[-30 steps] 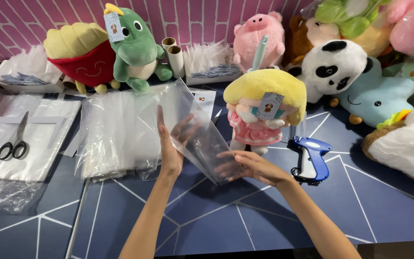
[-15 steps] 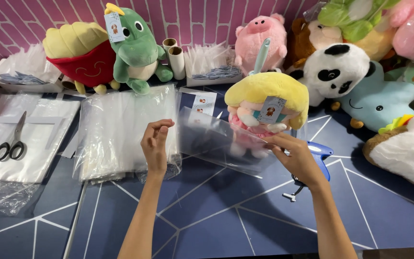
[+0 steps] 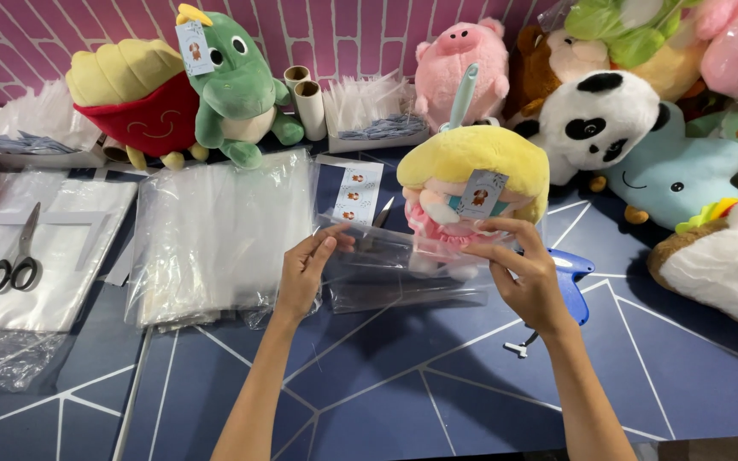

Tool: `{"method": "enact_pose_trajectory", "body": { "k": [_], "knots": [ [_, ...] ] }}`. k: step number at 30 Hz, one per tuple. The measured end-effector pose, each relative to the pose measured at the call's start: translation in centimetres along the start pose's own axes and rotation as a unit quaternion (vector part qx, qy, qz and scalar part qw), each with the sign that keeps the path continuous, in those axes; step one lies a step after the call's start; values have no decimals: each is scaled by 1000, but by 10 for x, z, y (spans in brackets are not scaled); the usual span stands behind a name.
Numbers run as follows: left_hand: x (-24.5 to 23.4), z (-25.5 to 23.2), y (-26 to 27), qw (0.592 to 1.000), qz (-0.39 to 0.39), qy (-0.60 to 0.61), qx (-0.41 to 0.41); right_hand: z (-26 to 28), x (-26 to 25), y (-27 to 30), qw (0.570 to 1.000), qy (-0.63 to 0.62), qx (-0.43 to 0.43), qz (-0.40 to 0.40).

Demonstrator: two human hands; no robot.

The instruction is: The person places a plush doll into a clear plastic bag and uses a tape dispenser to seal the opening of the bag.

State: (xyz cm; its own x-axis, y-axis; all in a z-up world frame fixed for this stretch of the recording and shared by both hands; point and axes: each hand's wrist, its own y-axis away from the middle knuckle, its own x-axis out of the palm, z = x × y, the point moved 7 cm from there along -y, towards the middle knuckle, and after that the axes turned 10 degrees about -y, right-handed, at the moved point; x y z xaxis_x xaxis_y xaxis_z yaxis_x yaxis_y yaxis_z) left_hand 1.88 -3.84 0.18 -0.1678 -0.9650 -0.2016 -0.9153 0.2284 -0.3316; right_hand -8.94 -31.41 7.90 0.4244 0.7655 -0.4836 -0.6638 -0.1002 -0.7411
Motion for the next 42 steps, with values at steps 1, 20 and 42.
{"method": "enact_pose_trajectory", "body": {
  "k": [1, 20, 42],
  "knots": [
    [0, 0, 0, 1000, 1, 1, -1, -2, -1, 0, 1000, 1, 1, 0],
    [-5, 18, 1, 958, 123, 259, -31, -54, 2, 17, 917, -260, 303, -20],
    [-30, 33, -4, 983, -34, 147, -104, -17, 8, 2, 918, -347, 163, 101]
  ]
}}
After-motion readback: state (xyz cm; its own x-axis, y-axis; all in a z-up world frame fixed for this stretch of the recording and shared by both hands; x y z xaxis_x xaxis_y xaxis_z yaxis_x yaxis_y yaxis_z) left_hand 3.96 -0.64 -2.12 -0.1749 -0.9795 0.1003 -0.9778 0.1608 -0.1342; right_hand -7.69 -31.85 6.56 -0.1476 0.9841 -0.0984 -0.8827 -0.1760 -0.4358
